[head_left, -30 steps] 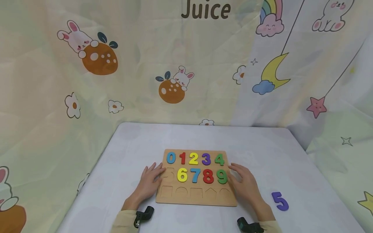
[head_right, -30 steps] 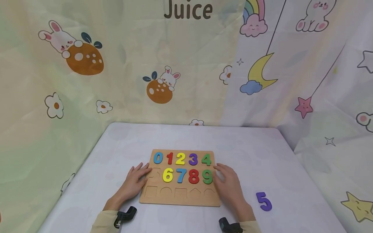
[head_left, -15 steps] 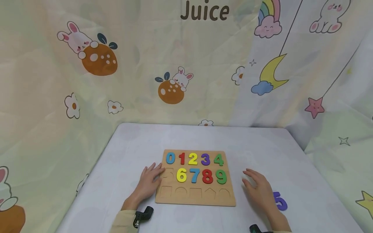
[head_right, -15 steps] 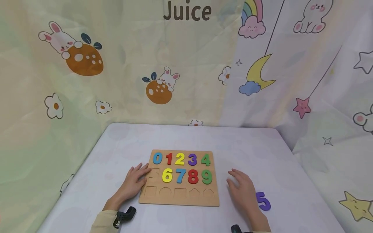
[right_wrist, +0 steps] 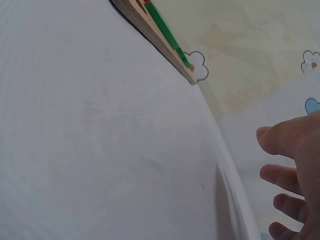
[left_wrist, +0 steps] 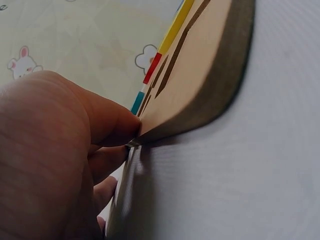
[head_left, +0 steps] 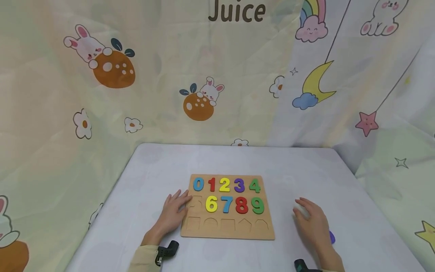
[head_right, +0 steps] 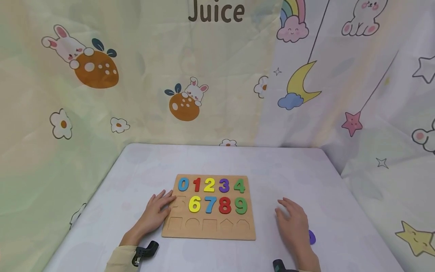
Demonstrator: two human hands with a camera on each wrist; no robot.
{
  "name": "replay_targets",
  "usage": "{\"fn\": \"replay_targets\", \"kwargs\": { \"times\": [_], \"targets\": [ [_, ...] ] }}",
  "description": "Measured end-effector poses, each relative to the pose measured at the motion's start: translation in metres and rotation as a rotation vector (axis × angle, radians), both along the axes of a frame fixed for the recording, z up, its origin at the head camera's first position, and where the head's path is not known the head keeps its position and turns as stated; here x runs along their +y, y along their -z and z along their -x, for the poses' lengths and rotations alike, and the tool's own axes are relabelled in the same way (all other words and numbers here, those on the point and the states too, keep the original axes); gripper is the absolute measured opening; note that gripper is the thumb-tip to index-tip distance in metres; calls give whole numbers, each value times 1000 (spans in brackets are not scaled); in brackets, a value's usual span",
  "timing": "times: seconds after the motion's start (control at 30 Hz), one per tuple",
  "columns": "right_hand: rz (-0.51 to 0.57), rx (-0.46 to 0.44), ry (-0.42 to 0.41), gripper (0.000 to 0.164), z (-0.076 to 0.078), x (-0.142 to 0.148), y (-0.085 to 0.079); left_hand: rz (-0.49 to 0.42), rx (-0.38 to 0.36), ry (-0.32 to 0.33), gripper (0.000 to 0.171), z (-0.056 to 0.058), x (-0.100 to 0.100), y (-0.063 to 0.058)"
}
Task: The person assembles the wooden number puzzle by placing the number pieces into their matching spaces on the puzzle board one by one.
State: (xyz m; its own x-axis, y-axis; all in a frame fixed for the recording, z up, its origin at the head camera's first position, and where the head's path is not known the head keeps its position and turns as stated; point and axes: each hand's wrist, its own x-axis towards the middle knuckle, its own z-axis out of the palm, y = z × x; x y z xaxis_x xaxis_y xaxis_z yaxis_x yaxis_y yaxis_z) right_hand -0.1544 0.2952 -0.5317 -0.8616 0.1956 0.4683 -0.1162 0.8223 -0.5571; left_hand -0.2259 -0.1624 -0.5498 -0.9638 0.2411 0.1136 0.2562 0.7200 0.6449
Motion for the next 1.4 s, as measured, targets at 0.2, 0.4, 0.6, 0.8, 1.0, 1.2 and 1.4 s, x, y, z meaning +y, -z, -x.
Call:
{"fn": "replay_targets", "kwargs": {
  "times": [0.2, 0.4, 0.6, 0.8, 1.0, 1.2, 1.4],
  "targets": [
    [38, -169, 234, 29, -3, 7, -4, 6, -8, -9, 42, 0, 0, 1],
    [28, -194, 392, 29, -5, 16, -6, -2, 2, 4, 41, 0, 0, 1],
    [32, -296, 459, 35, -8, 24, -5, 1, 4, 7, 41, 0, -1, 2],
    [20, -406, 522, 42, -8, 27, -3, 3, 5, 5, 41, 0, -1, 2],
    [44, -496, 553, 52, -10, 31, -3, 5, 1, 0, 41, 1, -1, 2],
    [88, -529, 508, 63, -16, 34, -1, 7, -4, -4, 41, 2, 0, 2],
    [83, -534, 505, 67, -15, 29, 1, 7, -7, -4, 41, 2, 0, 3]
  ]
}}
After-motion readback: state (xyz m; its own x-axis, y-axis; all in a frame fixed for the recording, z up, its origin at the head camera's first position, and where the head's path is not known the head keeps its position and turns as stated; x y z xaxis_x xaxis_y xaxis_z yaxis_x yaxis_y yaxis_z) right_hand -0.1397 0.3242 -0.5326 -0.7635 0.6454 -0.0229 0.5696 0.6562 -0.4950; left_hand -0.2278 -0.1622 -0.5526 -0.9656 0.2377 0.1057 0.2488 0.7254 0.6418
